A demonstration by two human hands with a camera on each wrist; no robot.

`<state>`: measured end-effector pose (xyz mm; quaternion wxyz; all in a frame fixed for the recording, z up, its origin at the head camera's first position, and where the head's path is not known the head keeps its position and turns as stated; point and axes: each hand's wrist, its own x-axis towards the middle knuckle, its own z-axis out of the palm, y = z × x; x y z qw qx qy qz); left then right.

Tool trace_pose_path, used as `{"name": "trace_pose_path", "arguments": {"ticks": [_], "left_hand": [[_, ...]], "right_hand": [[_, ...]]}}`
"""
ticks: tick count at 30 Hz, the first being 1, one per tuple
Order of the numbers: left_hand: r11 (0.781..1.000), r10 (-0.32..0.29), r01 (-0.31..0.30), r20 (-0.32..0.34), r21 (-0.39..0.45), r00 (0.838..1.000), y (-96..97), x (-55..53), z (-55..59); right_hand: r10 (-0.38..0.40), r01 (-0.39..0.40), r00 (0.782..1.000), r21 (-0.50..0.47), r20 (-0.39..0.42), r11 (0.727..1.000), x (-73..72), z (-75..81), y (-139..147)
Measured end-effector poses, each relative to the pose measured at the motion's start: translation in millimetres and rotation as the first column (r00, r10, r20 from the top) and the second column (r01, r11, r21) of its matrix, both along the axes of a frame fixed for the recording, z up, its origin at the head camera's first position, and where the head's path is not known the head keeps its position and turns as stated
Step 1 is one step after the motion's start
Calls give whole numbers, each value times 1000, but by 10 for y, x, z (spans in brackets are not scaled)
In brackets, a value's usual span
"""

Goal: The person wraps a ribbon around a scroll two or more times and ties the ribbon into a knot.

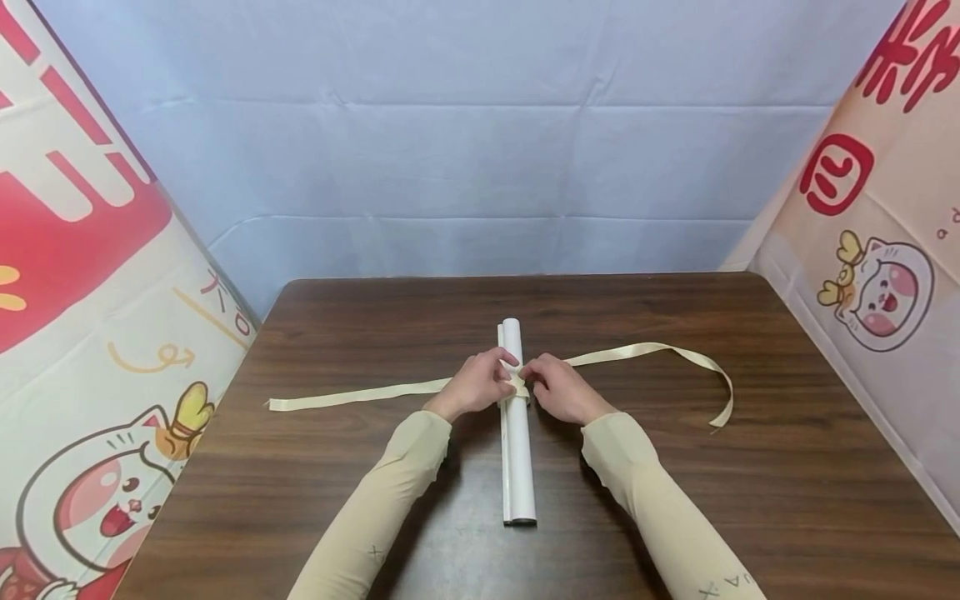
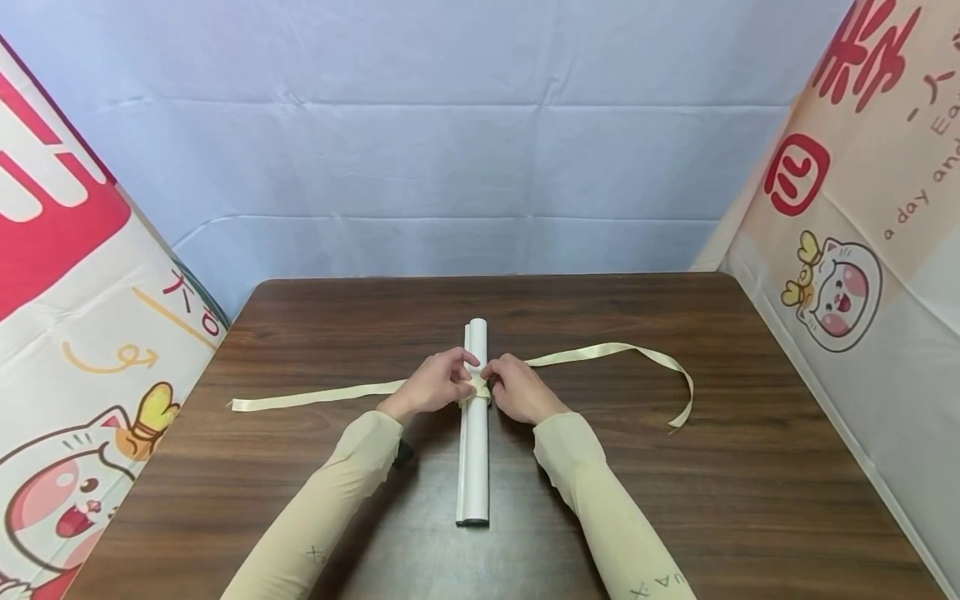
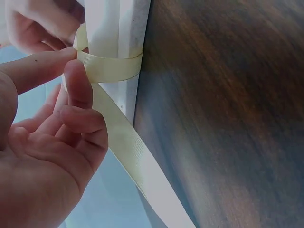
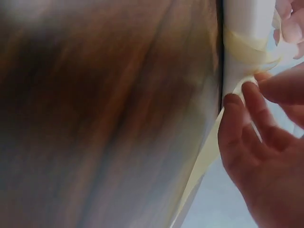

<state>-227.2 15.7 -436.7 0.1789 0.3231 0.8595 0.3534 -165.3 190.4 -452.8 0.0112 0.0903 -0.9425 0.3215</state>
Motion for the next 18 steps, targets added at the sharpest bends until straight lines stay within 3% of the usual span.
{"name": "trace_pose_path", "arguments": {"ticks": [6,13,18], "left_hand": [[1000,-12,13,-19,14,1000,-11,7,-3],[999,-23,24,-32,43,999,9,21,-19],[999,-30,31,-44,32,999,19,33,-29]], "right_hand": [[102,-101,995,-74,14,992,45,12,47],[101,-92,992,-118,74,989,64,-14,62],[126,-122,992,-121,26,985,63,-44,68]]}}
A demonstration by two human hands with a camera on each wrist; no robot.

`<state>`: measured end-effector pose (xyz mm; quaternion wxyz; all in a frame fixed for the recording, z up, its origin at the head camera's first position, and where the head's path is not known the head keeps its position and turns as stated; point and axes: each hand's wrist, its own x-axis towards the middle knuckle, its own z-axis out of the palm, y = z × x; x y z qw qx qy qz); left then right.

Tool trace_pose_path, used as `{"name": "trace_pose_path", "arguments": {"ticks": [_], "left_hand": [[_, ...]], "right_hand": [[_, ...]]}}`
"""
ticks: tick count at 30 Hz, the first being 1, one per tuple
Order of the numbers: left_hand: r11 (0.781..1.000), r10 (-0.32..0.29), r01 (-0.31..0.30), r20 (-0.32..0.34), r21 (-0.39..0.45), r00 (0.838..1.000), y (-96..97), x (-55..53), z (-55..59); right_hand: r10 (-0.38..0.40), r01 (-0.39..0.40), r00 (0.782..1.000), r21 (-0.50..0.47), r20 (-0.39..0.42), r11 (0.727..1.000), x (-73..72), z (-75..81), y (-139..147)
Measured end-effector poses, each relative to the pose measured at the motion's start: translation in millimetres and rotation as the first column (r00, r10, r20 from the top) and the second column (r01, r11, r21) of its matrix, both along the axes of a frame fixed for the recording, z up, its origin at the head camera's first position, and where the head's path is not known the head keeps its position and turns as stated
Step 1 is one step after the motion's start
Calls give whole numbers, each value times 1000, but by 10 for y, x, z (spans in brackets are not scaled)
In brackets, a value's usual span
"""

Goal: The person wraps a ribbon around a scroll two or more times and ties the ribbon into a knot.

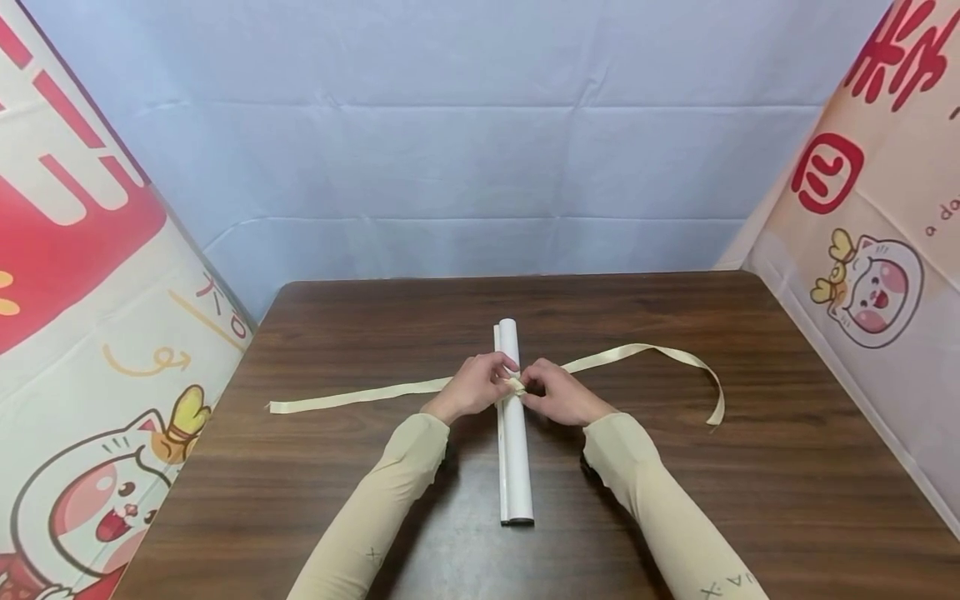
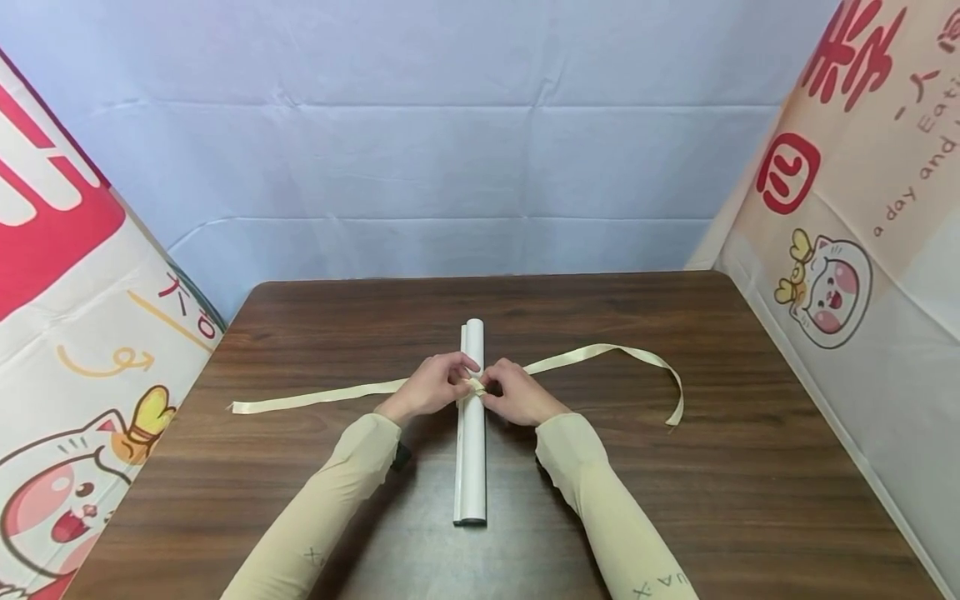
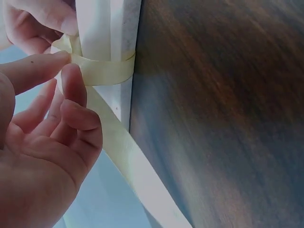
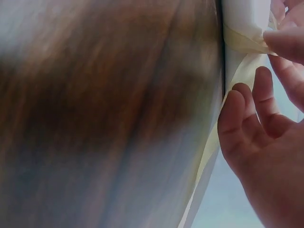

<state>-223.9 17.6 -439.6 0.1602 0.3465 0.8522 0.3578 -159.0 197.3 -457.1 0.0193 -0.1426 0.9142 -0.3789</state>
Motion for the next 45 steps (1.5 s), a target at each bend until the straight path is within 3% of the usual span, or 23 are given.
{"name": "trace_pose_path", "arguments": {"ticks": [7,14,22,27,32,39,45], "left_hand": [[998,-22,22,1,-59,1000,-11,-16,-46],[997,-26,26,-4,-68,1000,-20,-15,-68],[997,-26,26,1,-74,1000,-19,-15,-70],[997,-27,28,8,-74,1000,-21,-3,-53],[997,-10,11,21,-75,1000,-27,11,-40],[998,-4,7,46,-62,999,-24,-2,-54],[997,-13,17,61,-72,998,-28,9,-39]], "right_hand": [[17,-17,1000,4,-6,1000,-17,-34,-10],[-16,16,1000,-5,0,1000,-9,-29,-5],[-125,125,992,-3,0,992,-6,4,-26],[-225,223,974,37,38,974,2,20,-44],[-265,259,961,79,80,963,51,63,-48],[-194,190,978,51,78,980,126,131,-71],[-214,209,972,51,98,976,142,121,-89]]}}
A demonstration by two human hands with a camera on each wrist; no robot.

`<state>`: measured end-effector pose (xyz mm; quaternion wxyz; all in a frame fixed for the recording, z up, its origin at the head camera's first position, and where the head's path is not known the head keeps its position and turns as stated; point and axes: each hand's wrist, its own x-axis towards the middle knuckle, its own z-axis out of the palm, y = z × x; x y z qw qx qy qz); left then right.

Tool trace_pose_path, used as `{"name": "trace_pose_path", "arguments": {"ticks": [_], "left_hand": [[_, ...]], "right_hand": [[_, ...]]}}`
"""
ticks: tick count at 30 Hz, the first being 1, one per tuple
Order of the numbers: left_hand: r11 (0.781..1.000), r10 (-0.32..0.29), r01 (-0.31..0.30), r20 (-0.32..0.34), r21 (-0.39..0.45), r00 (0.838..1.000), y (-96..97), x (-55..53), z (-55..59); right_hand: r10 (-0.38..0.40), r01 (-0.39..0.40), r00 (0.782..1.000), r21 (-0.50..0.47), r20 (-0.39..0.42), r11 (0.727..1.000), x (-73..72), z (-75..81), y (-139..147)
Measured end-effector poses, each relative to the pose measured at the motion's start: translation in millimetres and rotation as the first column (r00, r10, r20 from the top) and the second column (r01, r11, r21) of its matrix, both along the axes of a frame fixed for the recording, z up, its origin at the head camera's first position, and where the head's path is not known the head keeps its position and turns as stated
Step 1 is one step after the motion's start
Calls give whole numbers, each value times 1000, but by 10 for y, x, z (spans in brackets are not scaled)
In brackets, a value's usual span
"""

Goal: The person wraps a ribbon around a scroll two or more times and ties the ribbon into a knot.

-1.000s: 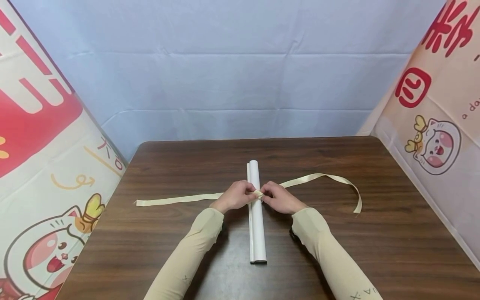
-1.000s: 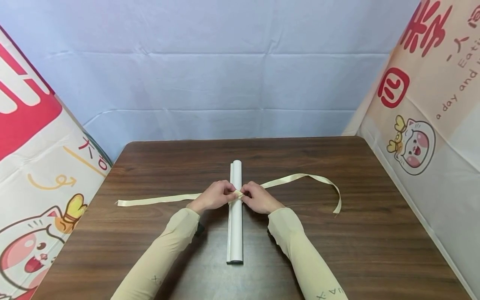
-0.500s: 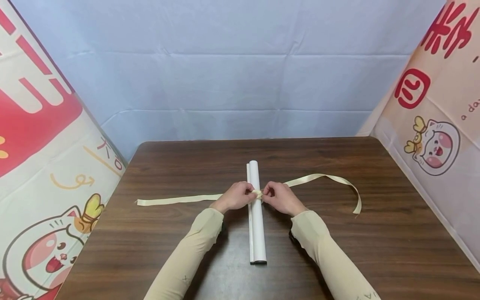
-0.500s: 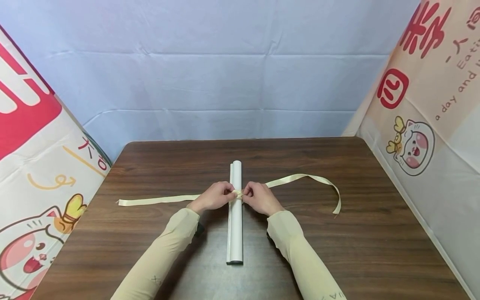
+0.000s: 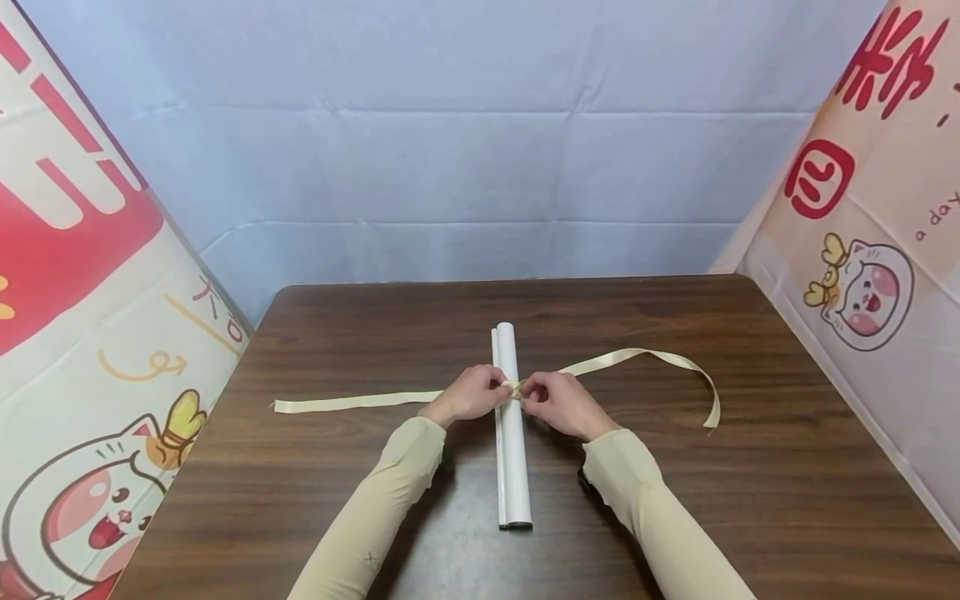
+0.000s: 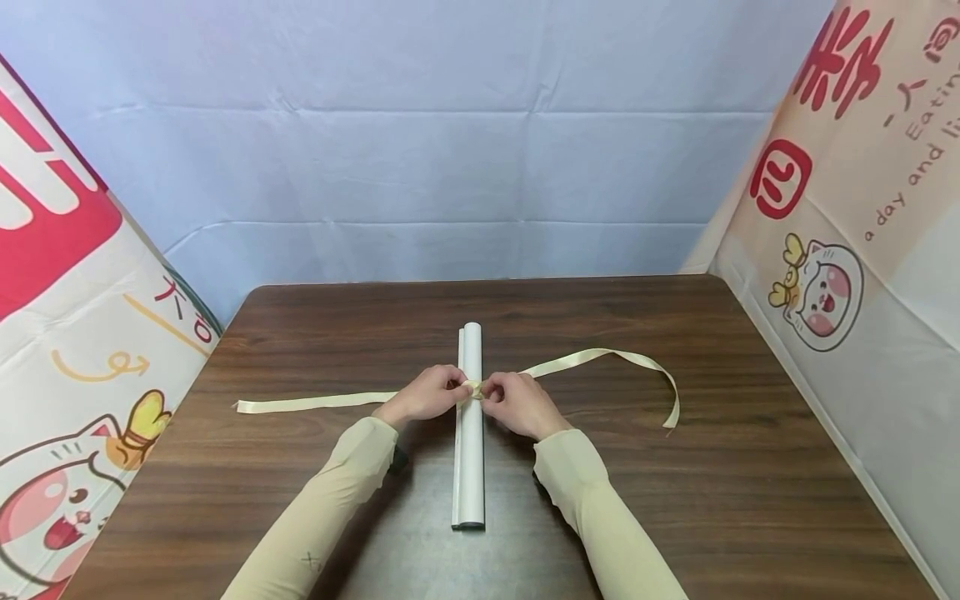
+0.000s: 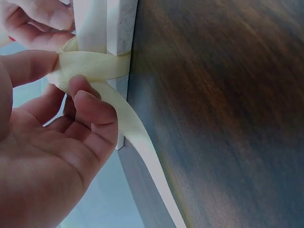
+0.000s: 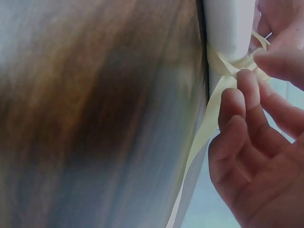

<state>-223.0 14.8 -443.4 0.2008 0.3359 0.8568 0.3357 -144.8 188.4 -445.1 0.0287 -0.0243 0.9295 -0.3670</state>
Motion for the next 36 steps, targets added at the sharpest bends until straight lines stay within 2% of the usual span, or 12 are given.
{"name": "trace_pose_path", "arguments": {"ticks": [10,17,21,26,36], "left_hand": [[1000,-7,6,47,18,999,-5,17,8],[1000,-14,14,-19,6,1000,-20,-4,-3],[999,-38,38,-55,2,998,-45,-19,1],[998,-66,66,-106,-8,992,-84,-28,-6],[998,-50,46,-140,-32,989,-162,-38,-8]], "right_hand": [[-25,25,1000,-31,4,999,-11,-88,-54],[-30,34,999,-121,35,992,-9,-108,-36],[-2,15,997,-177,74,984,5,-72,8],[24,-2,994,-201,104,980,20,-33,72],[26,22,989,-315,146,949,43,11,176]]}}
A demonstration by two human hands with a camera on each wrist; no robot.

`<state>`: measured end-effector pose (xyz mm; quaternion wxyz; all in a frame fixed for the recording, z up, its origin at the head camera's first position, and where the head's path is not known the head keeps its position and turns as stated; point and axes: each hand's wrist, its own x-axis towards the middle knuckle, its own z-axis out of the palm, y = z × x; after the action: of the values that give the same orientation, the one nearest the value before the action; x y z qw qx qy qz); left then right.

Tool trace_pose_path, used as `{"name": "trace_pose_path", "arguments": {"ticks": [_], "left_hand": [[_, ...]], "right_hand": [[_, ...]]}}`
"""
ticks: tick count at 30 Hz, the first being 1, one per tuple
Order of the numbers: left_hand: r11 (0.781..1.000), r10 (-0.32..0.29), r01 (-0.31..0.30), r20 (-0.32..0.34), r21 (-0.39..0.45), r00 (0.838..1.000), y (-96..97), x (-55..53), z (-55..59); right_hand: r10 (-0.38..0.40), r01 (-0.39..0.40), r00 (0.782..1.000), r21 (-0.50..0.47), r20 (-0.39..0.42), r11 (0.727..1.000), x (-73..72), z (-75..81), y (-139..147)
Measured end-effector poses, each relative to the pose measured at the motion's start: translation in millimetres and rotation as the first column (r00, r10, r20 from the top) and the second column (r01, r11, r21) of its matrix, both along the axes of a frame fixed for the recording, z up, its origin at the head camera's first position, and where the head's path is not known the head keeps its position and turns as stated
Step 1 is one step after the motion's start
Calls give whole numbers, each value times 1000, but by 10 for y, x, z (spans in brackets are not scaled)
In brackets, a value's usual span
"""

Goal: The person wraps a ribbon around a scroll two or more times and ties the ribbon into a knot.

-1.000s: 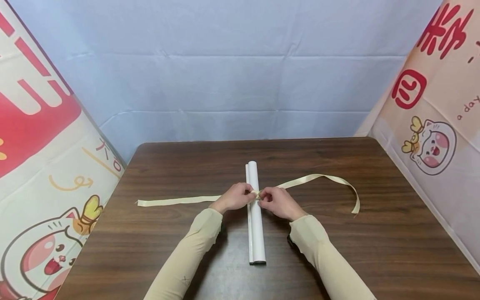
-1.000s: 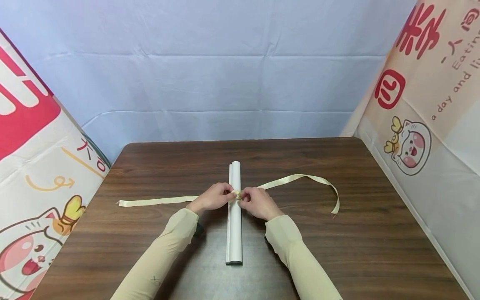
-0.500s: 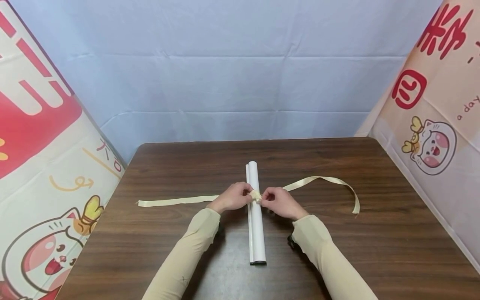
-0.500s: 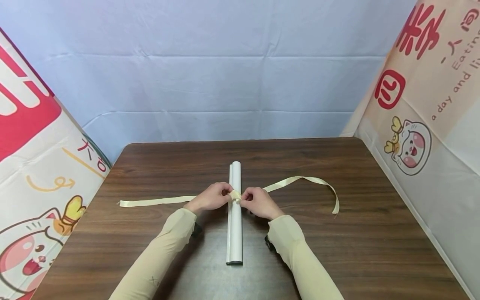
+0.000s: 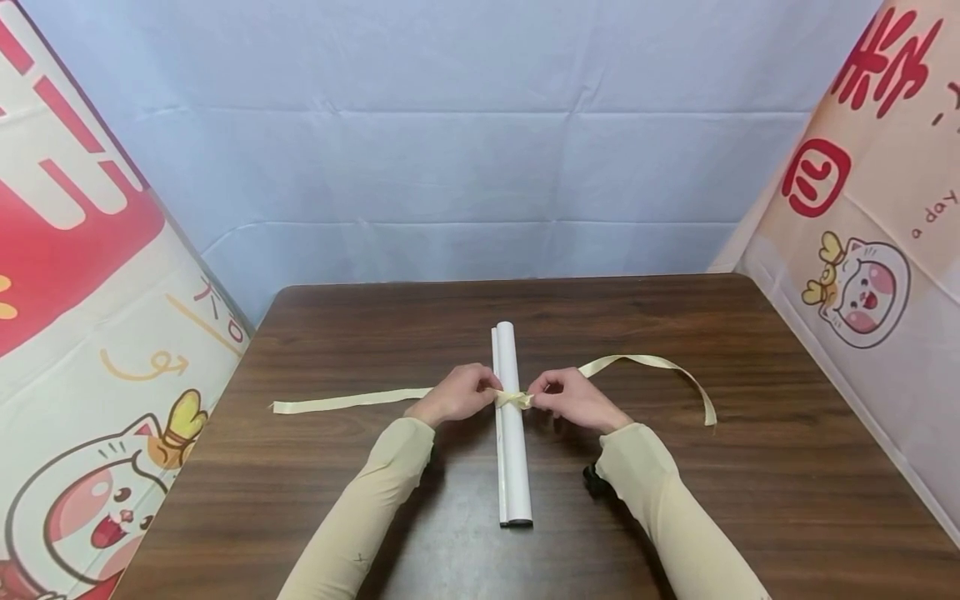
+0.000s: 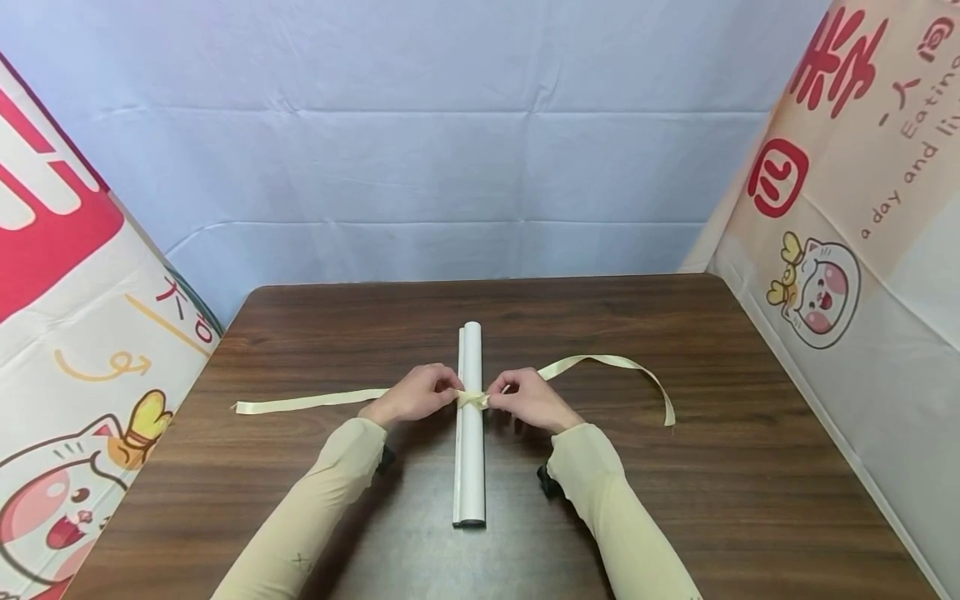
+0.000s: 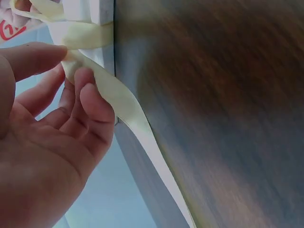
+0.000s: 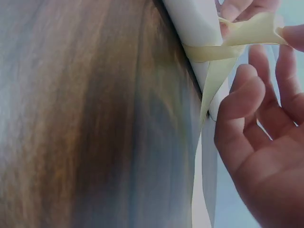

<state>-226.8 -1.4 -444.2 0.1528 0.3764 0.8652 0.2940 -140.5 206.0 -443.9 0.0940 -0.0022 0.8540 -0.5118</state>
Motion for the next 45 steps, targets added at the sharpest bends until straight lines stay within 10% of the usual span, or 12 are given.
{"name": "trace_pose_path", "arguments": {"ticks": [15,25,37,45], "left_hand": [[993,51,-49,15,-111,999,-176,-36,11],[997,65,-58,133,-59,989,-265,-80,-3],[998,69,-67,178,-22,982,-386,-111,29],[995,99,-97,173,-20,980,-467,-136,16]], "right_hand": [[61,-61,998,18,12,998,-44,32,126],[156,-155,986,-25,59,988,-40,71,187],[271,-282,959,225,82,933,10,164,293],[257,-265,964,129,73,956,2,147,348]]}}
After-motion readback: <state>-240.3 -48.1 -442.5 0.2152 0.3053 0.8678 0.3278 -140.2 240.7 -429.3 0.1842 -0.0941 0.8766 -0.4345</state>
